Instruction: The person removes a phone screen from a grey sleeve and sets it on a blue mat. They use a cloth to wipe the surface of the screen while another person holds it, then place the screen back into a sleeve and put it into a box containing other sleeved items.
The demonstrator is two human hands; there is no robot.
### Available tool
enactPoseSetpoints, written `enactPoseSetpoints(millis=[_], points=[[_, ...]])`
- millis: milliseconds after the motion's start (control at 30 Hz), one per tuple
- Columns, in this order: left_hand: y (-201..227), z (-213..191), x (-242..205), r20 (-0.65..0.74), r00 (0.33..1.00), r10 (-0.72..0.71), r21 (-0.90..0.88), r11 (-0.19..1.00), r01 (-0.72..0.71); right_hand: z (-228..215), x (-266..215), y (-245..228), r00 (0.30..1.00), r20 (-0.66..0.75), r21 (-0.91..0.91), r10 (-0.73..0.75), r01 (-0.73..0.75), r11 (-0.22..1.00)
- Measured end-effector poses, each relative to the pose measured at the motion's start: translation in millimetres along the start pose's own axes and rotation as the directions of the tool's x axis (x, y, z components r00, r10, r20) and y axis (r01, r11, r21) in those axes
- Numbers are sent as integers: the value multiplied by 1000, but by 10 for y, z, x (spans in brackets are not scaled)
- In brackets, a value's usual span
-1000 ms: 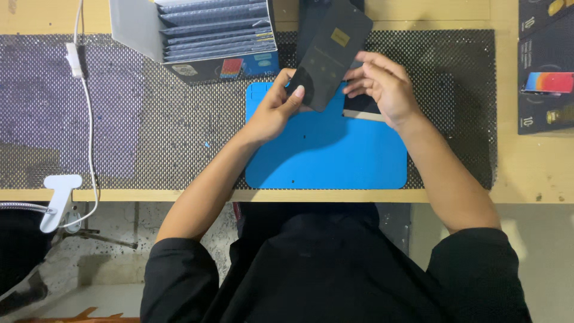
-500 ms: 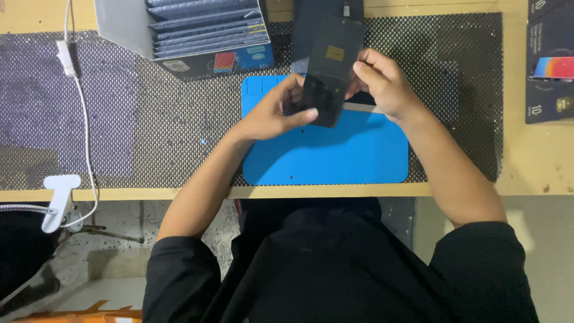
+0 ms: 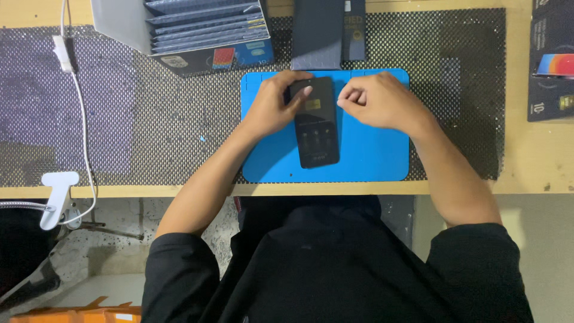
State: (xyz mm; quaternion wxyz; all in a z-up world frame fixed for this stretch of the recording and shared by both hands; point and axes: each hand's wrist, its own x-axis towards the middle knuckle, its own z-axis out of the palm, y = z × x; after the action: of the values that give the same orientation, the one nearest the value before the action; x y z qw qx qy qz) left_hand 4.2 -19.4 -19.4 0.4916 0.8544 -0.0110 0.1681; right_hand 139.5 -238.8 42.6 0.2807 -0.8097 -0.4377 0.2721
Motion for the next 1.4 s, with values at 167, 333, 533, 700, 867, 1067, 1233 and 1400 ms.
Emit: enactPoseSetpoints(millis=[167,333,533,700,867,1067,1233,1400], points=[[89,65,12,1,999,33,123,992,-33,-256,-108,-58,996,-71,-480,-47,7,877],[9,125,18,11,998,66,307,949,-66,-300,-112,-42,999,1,-548,45,-37,835],[109,232,35,65,994,89,531,840,-109,-351,-175,-133,994,54,-571,99,-51,820],[44,280,48,69,984,164,578,797,-174,-357,-352,-395,998,54,-524,-12,39,851],[57,273,70,15,978,207,524,831,-184,141,-635,-406,908,40,-660,-417,337,671],[-44,299,98,10,952,307,493,826,-272,1121,-877,-154,752,-130,-759,-646,344,553],[194,167,111,41,899,436,514,762,-393,1234,-964,-324,734,-305,-792,-607,158,589],[370,141,129,37,825,564,595,651,-472,1183,-914,-358,720,-331,-778,-609,156,608]])
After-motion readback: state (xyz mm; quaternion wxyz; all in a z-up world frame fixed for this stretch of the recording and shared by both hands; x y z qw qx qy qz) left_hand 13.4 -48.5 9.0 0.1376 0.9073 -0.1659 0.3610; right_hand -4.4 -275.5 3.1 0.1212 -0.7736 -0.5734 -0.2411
